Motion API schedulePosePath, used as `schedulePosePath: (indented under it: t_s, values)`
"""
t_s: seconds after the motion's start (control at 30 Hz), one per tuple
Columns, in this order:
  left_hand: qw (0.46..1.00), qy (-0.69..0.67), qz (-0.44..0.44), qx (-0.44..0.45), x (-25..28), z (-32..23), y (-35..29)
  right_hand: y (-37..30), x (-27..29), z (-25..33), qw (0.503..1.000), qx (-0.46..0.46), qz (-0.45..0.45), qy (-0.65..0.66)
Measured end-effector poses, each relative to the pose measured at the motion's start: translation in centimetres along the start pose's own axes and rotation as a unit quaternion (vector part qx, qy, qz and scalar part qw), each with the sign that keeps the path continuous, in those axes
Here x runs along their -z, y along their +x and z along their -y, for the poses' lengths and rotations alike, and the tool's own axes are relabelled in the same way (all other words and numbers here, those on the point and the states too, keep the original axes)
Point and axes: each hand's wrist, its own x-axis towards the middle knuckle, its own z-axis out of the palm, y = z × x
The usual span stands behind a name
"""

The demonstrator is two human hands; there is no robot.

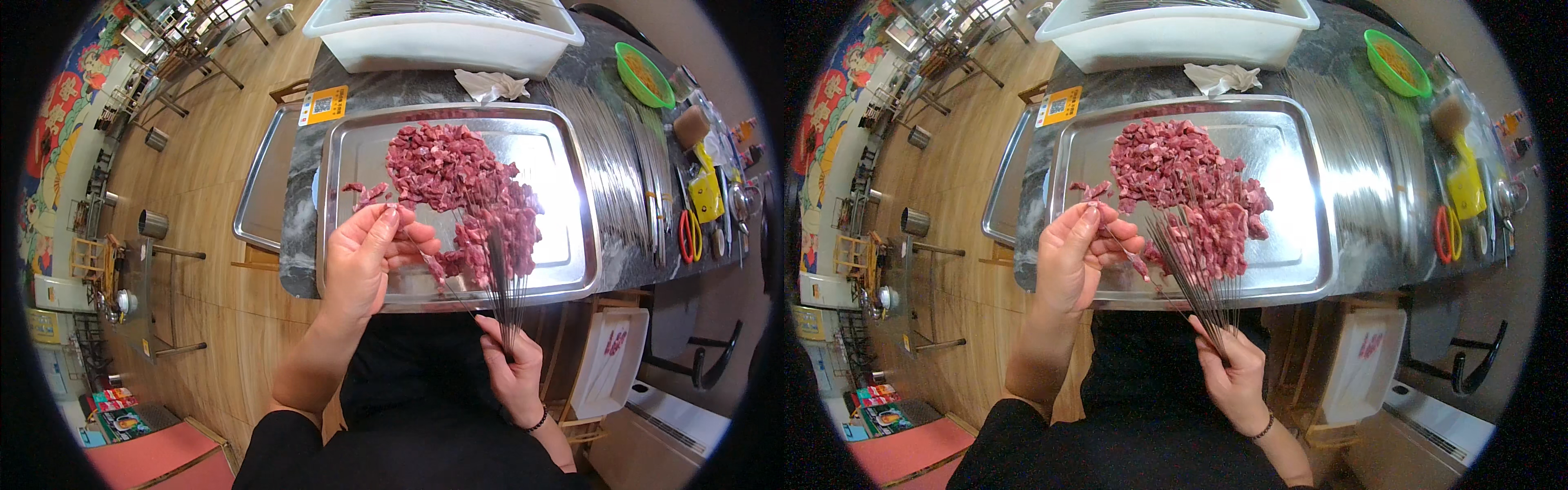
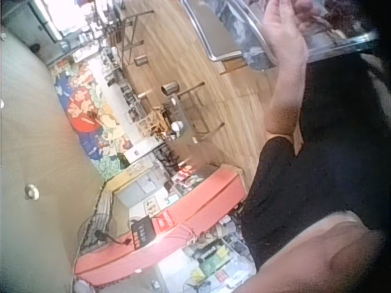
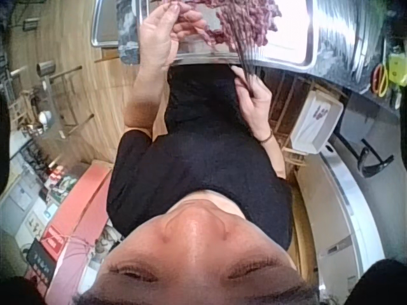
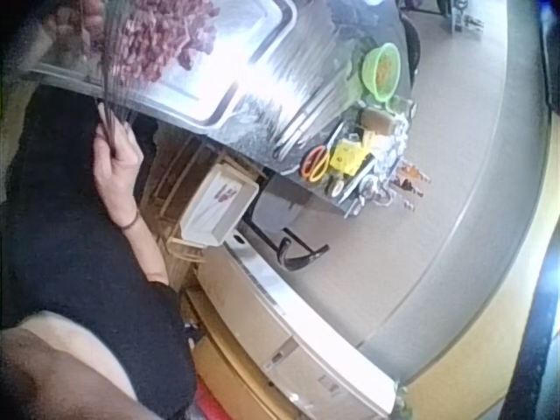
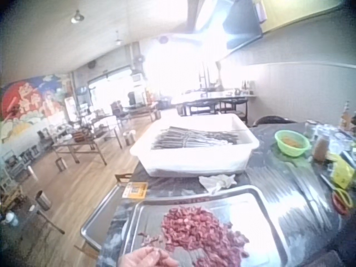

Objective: The person threads small pieces of raw red meat onto thin metal skewers. They pick up individual pieces of meat from a metal tray and slide them onto the skewers held in the other hand, creating a bundle of skewered meat.

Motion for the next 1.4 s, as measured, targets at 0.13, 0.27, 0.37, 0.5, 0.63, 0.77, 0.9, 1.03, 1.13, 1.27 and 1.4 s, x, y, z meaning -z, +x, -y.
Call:
schedulePosePath:
  t_s: [0.13, 0.27, 0.37, 0.5, 0.63, 0.77, 0.9, 1.03, 1.13, 1.27, 1.4]
  values:
    - [0.998, 0.005, -0.034, -0.054, -0.7, 0.8, -1.1, 0.9, -0.5, 0.5, 1.0, 0.004, 0.013, -0.009]
    - [0.996, 0.032, -0.047, -0.073, -0.2, 1.1, -2.7, -0.7, -0.8, -0.6, 0.999, -0.021, 0.015, 0.037]
    - [0.986, 0.116, -0.017, -0.123, -0.7, 2.9, -4.7, -0.7, -1.5, -0.3, 0.996, -0.047, 0.032, 0.073]
    - [0.938, 0.318, 0.104, -0.087, 0.3, 1.7, -4.4, -0.3, -1.3, -0.4, 0.998, -0.036, 0.015, 0.058]
    - [0.745, 0.621, 0.057, -0.239, 0.1, -1.7, 1.1, -1.0, 0.0, -1.6, 0.992, -0.09, -0.052, 0.077]
    - [0.6, 0.735, -0.012, -0.315, 1.7, 0.5, 5.0, -0.9, 0.1, -1.3, 0.988, -0.1, -0.059, 0.098]
    - [0.649, 0.71, 0.075, -0.263, 2.6, -0.3, 3.4, -0.8, 0.4, -2.0, 0.993, -0.086, -0.05, 0.066]
    - [0.741, 0.635, 0.099, -0.198, 2.3, -1.3, 2.5, -0.7, 0.5, -2.5, 0.996, -0.066, -0.04, 0.046]
    - [0.692, 0.685, 0.044, -0.223, 2.1, -1.8, 4.1, -0.7, 0.6, -2.1, 0.997, -0.061, -0.04, 0.04]
    - [0.62, 0.726, 0.024, -0.297, 2.2, -0.2, 6.4, -0.9, 0.6, -2.0, 0.997, -0.063, -0.036, 0.041]
    - [0.804, 0.569, 0.022, -0.172, 2.7, -1.2, 5.4, -0.9, 0.7, -1.6, 0.996, -0.073, -0.027, 0.052]
